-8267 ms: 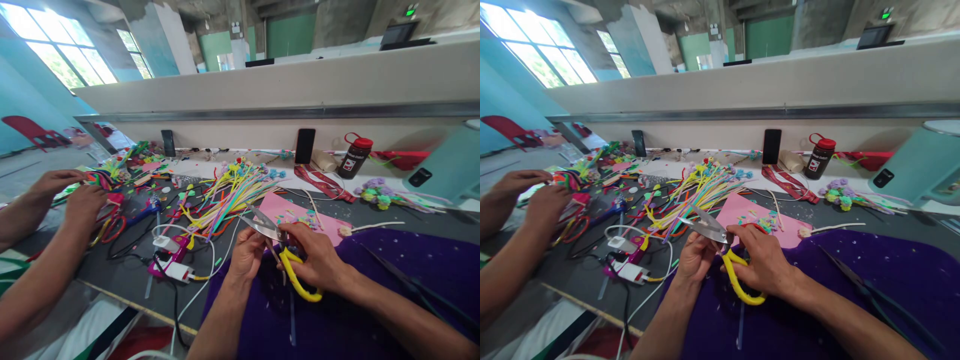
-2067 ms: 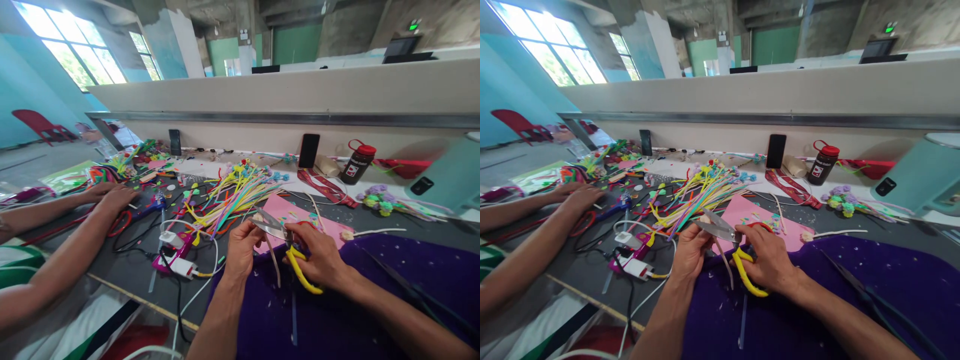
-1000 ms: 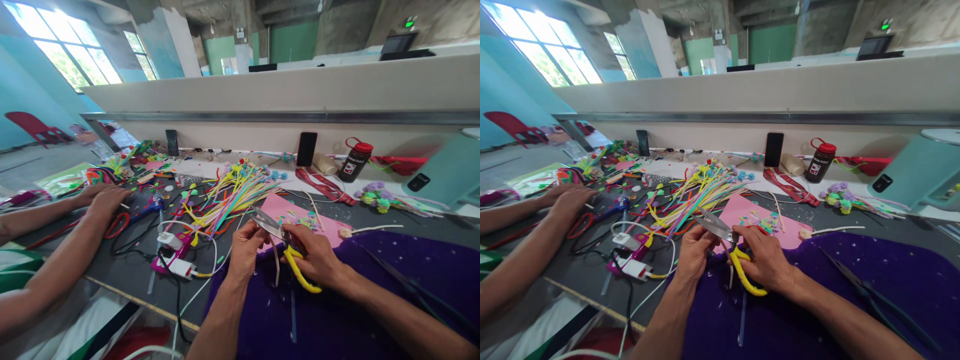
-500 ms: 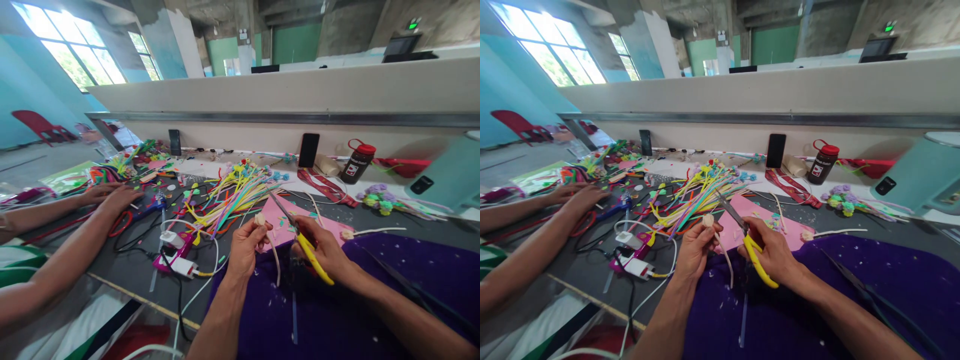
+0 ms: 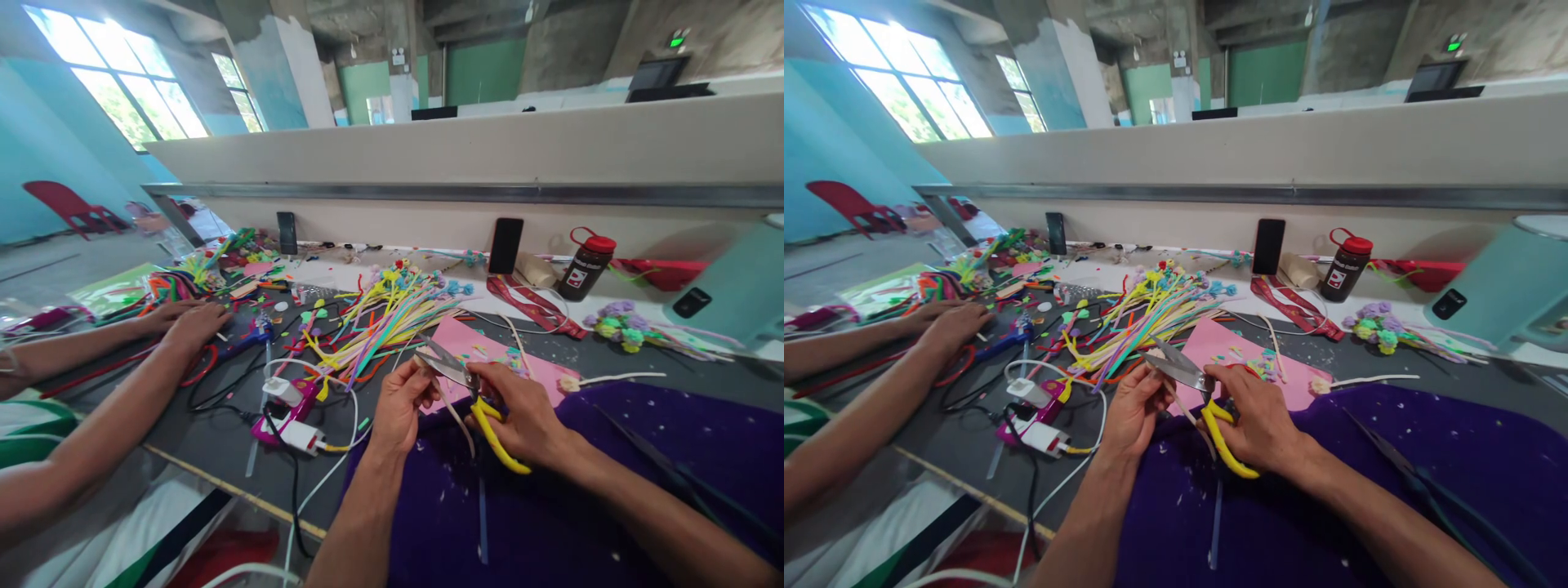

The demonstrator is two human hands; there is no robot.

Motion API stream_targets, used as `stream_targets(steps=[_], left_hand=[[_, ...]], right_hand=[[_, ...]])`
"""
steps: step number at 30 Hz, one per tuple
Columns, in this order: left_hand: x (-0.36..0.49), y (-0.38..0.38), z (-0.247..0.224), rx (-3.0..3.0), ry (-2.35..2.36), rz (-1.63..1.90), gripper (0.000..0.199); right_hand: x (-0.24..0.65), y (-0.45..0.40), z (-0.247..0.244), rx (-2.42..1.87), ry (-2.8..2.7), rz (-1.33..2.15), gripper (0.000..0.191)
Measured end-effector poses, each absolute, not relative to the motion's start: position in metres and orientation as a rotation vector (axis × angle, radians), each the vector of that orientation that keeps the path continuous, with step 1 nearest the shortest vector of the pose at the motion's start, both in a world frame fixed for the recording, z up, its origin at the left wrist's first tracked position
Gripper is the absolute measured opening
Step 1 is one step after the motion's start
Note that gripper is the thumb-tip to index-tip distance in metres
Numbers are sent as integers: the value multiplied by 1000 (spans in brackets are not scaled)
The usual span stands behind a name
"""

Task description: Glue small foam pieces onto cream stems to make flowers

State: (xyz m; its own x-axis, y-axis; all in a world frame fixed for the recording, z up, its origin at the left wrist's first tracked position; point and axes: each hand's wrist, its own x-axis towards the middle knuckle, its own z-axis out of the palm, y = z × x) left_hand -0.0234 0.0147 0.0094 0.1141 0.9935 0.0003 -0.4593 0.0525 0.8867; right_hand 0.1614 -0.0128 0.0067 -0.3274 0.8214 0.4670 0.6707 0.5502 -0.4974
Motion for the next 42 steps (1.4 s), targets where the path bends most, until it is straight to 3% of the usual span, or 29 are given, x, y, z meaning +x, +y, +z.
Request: stream_targets(steps=[10, 13, 20, 29, 42], left_hand=[[-26, 9, 13, 957, 732, 1055, 23], [-28, 7, 11, 963, 639, 944, 27], [-31, 7, 11, 883, 403, 1013, 27], [-29, 11, 9, 799, 424, 1054, 20], [-23, 13, 14, 850, 770, 1172, 22]], right_hand=[[171, -3, 15, -1009, -1450, 1256, 42], [170, -6, 22, -947, -1372, 1401, 44], [169, -14, 31, -874, -1373, 1421, 46], [166, -15, 24, -907, -1416, 1447, 46], [161, -13, 18, -1059, -1558, 1153, 44]])
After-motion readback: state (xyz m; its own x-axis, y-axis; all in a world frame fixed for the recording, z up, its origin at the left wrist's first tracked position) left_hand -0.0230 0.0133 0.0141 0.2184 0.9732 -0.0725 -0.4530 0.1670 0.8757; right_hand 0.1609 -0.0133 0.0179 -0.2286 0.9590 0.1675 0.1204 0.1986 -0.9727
